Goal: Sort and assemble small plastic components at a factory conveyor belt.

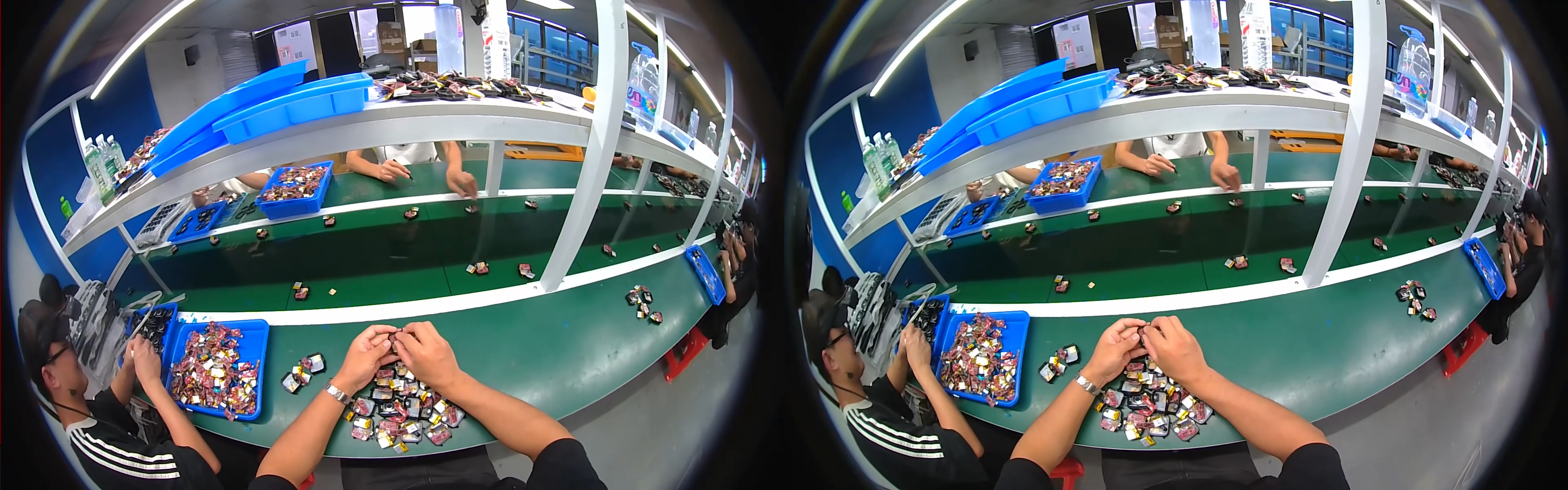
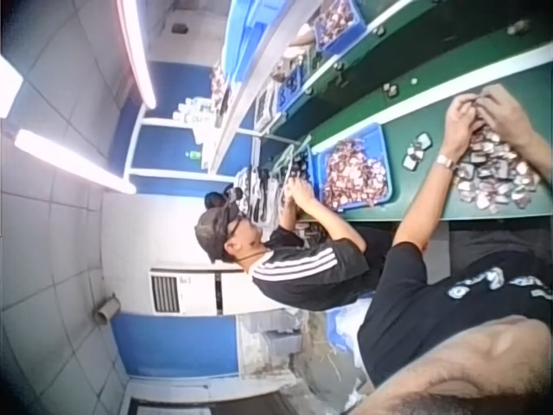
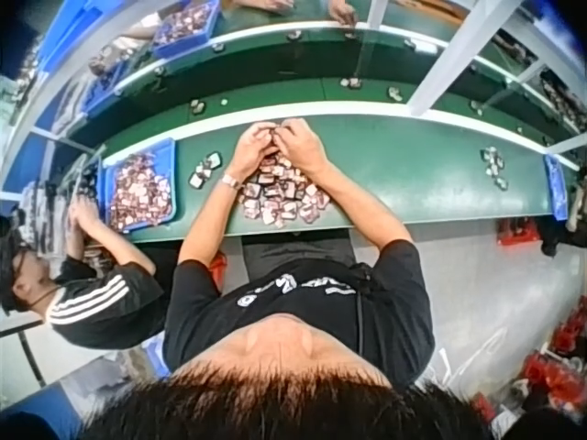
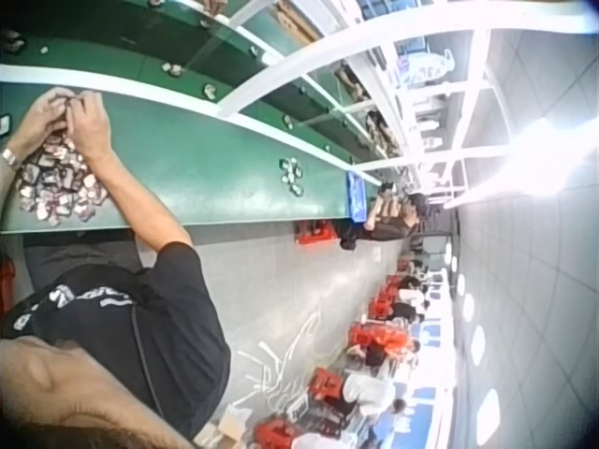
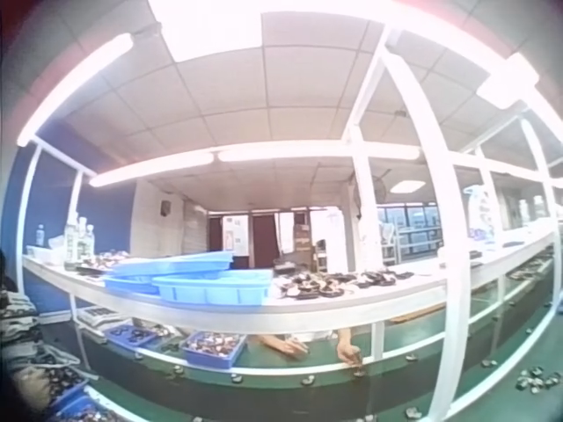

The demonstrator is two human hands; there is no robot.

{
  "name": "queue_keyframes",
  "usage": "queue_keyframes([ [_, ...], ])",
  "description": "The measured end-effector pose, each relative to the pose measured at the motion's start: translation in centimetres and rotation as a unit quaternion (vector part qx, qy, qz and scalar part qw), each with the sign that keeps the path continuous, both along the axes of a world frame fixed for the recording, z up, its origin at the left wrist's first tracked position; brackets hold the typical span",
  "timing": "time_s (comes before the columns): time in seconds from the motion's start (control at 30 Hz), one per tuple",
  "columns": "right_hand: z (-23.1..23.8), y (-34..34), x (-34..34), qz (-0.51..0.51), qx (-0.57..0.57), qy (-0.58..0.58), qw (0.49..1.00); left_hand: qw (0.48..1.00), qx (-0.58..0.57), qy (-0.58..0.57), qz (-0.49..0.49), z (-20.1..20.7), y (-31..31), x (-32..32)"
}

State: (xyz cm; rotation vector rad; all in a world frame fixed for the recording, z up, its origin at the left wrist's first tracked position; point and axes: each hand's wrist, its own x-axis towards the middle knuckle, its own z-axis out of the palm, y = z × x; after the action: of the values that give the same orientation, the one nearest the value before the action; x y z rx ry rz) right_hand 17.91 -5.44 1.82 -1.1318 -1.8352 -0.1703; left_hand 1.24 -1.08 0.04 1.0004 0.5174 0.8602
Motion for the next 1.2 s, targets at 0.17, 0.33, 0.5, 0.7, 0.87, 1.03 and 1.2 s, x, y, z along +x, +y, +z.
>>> queue_keyframes([
  [0.17, -0.4, 0.1, 0.0, -0.016, 0.006, -0.026, 0.999, 0.999, -0.003, 0.03, 0.017, -0.3, 0.0, 0.2],
  [0.33, -0.2, 0.6, 0.8, 0.038, -0.024, 0.037, 0.998, 0.997, 0.032, 0.046, 0.056, -0.7, 0.2, 0.8],
  [0.5, -0.7, 1.0, 0.2, 0.118, -0.191, 0.214, 0.951, 0.974, 0.139, 0.134, 0.119, -1.8, 0.6, 0.3],
  [0.7, -2.1, 7.6, 5.5, 0.009, -0.278, 0.327, 0.903, 0.956, 0.178, 0.074, 0.223, -0.7, 1.0, 0.6],
  [0.87, -3.4, 13.6, 9.7, -0.112, -0.25, 0.316, 0.909, 0.944, 0.204, 0.186, 0.181, -2.2, 1.7, -0.4],
  [1.03, -2.3, 13.1, 13.4, -0.317, -0.044, 0.1, 0.942, 0.941, 0.188, 0.202, 0.195, -2.3, 1.4, -2.0],
  [1.2, -4.4, 12.1, 20.4, -0.437, -0.216, 0.097, 0.868, 0.929, 0.219, 0.229, 0.188, -1.7, 2.0, -0.4],
])
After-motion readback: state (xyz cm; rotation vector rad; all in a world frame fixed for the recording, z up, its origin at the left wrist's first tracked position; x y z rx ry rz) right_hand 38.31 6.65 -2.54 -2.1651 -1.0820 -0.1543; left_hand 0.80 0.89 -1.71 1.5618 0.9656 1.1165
